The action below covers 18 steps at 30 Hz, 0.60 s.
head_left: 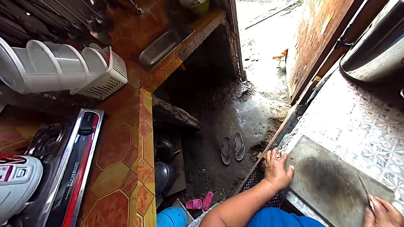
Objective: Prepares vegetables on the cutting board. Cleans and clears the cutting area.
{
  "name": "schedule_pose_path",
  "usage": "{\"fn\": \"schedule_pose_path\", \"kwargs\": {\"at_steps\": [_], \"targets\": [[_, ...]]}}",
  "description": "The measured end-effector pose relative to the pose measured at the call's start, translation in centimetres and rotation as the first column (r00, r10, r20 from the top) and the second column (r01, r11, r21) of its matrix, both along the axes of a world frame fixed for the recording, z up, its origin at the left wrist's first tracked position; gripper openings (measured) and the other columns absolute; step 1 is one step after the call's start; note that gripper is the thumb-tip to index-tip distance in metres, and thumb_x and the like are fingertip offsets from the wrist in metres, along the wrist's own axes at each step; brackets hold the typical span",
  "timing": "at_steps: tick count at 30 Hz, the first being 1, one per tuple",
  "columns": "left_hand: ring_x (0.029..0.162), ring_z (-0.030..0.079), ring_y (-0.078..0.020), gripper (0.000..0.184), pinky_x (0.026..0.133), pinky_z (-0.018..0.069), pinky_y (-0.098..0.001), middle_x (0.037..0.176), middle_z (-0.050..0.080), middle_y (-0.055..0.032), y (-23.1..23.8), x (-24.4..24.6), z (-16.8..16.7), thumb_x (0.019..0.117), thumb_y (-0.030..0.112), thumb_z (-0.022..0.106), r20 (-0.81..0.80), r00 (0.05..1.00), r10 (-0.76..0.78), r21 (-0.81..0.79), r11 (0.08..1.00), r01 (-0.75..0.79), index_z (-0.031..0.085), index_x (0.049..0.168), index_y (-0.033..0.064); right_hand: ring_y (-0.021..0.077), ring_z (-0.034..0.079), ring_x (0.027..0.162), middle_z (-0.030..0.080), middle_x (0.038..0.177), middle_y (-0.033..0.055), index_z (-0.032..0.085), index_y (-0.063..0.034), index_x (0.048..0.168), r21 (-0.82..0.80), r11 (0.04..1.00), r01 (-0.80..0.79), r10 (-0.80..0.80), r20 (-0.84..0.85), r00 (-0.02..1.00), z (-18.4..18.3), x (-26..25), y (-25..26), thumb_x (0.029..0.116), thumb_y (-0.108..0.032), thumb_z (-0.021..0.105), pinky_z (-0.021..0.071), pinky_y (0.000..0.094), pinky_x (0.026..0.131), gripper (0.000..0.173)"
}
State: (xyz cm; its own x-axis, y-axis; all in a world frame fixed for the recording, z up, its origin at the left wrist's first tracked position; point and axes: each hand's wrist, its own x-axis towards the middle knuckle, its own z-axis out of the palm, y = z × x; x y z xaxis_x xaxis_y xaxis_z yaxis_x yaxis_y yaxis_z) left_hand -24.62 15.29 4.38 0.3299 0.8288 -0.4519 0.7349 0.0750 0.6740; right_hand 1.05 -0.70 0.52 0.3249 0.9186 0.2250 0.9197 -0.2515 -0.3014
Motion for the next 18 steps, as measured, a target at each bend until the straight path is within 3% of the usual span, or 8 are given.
{"fn": "schedule_pose_path", "kwargs": {"at_steps": [2,4,6,9,11,13,15,18], "targets": [[0.141,0.047,-0.0392,0.058,0.117,0.0385,-0.0533,0.152,0.047,-0.0251,1.3,-1.2,-0.5,0.1035,0.027,0.058,0.127,0.986,0.108,-0.119,0.988,-0.093,0.041,0.156,0.0087,0.0551,0.057,0.121,0.061,0.13,0.0341,0.064,0.0088,0.128,0.041,0.998,-0.042,0.044,-0.05,0.998,-0.1,-1.2,1.8,0.1029,-0.012,0.046,0.0396,0.0638,0.106,0.038],[0.132,0.057,-0.0405,0.069,0.112,0.0438,-0.0564,0.144,0.055,-0.0279,2.9,-2.3,-1.1,0.1027,0.028,0.062,0.151,0.975,0.162,-0.215,0.968,-0.128,0.03,0.16,0.0073,0.0578,0.058,0.119,0.061,0.128,0.0362,0.064,0.0109,0.127,0.094,0.994,-0.06,0.067,-0.068,0.995,-0.2,-1.8,3.8,0.1034,-0.017,0.04,0.0404,0.0668,0.104,0.044],[0.13,0.058,-0.0399,0.067,0.113,0.0434,-0.0555,0.141,0.057,-0.0288,4.2,-3.6,-1.6,0.1032,0.03,0.062,0.157,0.976,0.15,-0.26,0.96,-0.106,0.034,0.157,0.0019,0.0584,0.057,0.121,0.06,0.129,0.0382,0.061,0.0125,0.131,0.122,0.992,-0.043,0.06,-0.138,0.989,0.2,-2.3,5.2,0.1042,-0.019,0.038,0.0415,0.065,0.106,0.047],[0.121,0.063,-0.0371,0.05,0.108,0.0468,-0.053,0.129,0.063,-0.0284,5.2,-5.5,-2.5,0.1041,0.032,0.061,0.227,0.963,0.144,-0.365,0.93,-0.053,0.055,0.137,-0.0058,0.057,0.052,0.13,0.054,0.137,0.0404,0.057,0.0156,0.134,0.152,0.988,0.037,0.002,-0.25,0.968,1.2,-3.3,5.1,0.1061,-0.014,0.039,0.0399,0.0592,0.113,0.044],[0.114,0.066,-0.0322,0.05,0.104,0.0504,-0.049,0.125,0.065,-0.0257,4.6,-6.7,-2.7,0.1033,0.034,0.063,0.308,0.929,0.206,-0.469,0.882,-0.04,0.057,0.133,-0.0057,0.0564,0.046,0.137,0.049,0.143,0.0412,0.052,0.0168,0.138,0.104,0.978,0.182,-0.149,-0.269,0.952,1.3,-4.1,3.3,0.108,-0.011,0.036,0.0343,0.0584,0.117,0.044],[0.115,0.066,-0.0299,0.058,0.104,0.0512,-0.0476,0.126,0.065,-0.0242,3.6,-7.9,-2.2,0.102,0.041,0.063,0.346,0.908,0.235,-0.548,0.837,-0.007,0.054,0.138,-0.0037,0.0538,0.044,0.14,0.047,0.146,0.0392,0.05,0.016,0.14,0.043,0.96,0.277,-0.261,-0.222,0.939,0.4,-4.6,1.2,0.1094,-0.012,0.035,0.0324,0.0571,0.119,0.044],[0.114,0.067,-0.0291,0.062,0.102,0.0524,-0.047,0.126,0.066,-0.0236,2.4,-9.1,-1.7,0.1022,0.044,0.062,0.343,0.896,0.281,-0.62,0.784,-0.008,0.052,0.14,-0.0041,0.0535,0.046,0.139,0.049,0.146,0.0377,0.052,0.015,0.138,0.035,0.969,0.246,-0.239,-0.14,0.961,-1.0,-4.7,-0.3,0.1093,-0.013,0.039,0.0348,0.0589,0.118,0.042],[0.103,0.069,-0.0219,0.052,0.095,0.056,-0.0405,0.118,0.068,-0.0184,0.5,-11.0,-0.9,0.1047,0.036,0.059,0.363,0.838,0.408,-0.698,0.715,-0.046,0.052,0.137,-0.0035,0.0522,0.045,0.14,0.049,0.146,0.0365,0.052,0.0128,0.14,-0.019,0.962,0.272,-0.272,-0.105,0.956,-1.1,-4.9,-0.1,0.1091,-0.012,0.04,0.0345,0.0591,0.118,0.041]]}}
